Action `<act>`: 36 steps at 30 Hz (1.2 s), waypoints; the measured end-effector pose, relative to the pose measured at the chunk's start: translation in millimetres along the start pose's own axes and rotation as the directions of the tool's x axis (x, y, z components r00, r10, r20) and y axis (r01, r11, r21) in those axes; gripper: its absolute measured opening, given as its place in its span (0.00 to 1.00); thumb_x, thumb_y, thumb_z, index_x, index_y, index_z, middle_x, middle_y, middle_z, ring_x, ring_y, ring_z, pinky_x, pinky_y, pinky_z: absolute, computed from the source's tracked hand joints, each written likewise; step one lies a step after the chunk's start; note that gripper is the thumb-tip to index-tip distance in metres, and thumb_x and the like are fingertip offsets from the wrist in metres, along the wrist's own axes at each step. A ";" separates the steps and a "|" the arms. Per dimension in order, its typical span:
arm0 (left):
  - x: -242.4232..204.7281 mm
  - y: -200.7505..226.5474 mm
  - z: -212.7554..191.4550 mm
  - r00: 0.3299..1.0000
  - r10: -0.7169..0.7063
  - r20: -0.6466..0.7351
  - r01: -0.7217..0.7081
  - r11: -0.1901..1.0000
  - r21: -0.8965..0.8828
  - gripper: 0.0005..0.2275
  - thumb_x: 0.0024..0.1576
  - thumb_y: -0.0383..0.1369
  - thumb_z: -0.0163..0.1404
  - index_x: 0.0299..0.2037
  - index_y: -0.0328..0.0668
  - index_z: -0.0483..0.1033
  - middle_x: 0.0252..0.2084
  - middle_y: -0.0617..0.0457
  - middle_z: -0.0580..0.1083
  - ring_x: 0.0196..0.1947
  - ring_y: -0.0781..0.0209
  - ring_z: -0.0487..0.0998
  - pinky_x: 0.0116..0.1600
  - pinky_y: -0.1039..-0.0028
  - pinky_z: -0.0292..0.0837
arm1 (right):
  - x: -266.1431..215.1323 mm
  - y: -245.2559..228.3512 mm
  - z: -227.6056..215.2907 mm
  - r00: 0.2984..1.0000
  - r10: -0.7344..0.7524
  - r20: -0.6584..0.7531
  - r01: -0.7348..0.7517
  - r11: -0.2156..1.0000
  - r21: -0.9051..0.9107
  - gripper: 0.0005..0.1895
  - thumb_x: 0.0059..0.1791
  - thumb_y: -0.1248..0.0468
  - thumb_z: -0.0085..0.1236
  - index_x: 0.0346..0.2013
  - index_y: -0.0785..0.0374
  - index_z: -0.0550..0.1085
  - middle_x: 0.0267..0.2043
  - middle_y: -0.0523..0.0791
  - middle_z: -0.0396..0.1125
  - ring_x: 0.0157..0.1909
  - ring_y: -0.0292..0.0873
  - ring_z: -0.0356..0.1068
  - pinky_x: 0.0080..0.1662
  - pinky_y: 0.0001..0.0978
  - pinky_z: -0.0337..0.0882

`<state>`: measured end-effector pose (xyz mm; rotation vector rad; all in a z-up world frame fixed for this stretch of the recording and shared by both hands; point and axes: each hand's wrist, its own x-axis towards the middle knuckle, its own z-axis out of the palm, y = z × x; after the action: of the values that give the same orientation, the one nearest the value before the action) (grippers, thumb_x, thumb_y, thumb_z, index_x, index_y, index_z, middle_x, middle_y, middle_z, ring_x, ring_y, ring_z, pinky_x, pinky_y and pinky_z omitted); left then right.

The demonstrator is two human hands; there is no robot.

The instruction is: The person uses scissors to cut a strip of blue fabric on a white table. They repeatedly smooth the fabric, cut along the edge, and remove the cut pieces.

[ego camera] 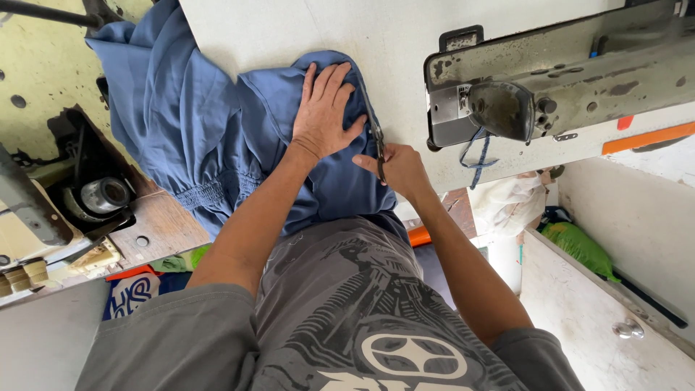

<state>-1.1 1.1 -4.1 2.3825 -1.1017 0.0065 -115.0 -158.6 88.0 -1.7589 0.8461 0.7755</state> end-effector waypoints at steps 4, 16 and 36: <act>0.4 1.0 -2.9 1.000 0.001 -0.027 -0.002 0.999 -0.042 0.19 0.61 0.42 0.53 0.49 0.30 0.75 0.67 0.37 0.65 0.67 0.40 0.64 0.75 0.39 0.46 | -0.9 -16.0 0.3 1.000 0.031 -0.007 -0.031 0.999 0.014 0.34 0.40 0.38 0.69 0.16 0.53 0.57 0.14 0.38 0.56 0.21 0.34 0.55 0.31 0.27 0.59; 11.3 -4.0 -13.3 0.986 0.006 -0.165 -0.037 0.982 -0.187 0.10 0.67 0.35 0.44 0.49 0.34 0.70 0.62 0.34 0.66 0.61 0.37 0.68 0.67 0.39 0.60 | -27.0 90.8 -1.9 0.955 0.061 -0.290 -0.055 0.998 0.031 0.38 0.40 0.34 0.66 0.17 0.58 0.55 0.14 0.40 0.51 0.24 0.35 0.48 0.28 0.33 0.55; -31.9 32.8 -99.4 0.969 0.046 0.243 0.054 0.920 -0.389 0.06 0.67 0.41 0.49 0.43 0.55 0.67 0.27 0.58 0.73 0.29 0.50 0.80 0.40 0.60 0.75 | -24.4 55.8 54.2 0.808 -0.346 -0.477 0.471 0.866 0.169 0.22 0.49 0.54 0.65 0.55 0.55 0.73 0.50 0.51 0.69 0.56 0.49 0.64 0.58 0.47 0.66</act>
<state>-25.7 50.8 90.2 2.0558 -1.0885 -0.4838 -181.0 -117.2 63.8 -1.7887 0.7672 -0.0400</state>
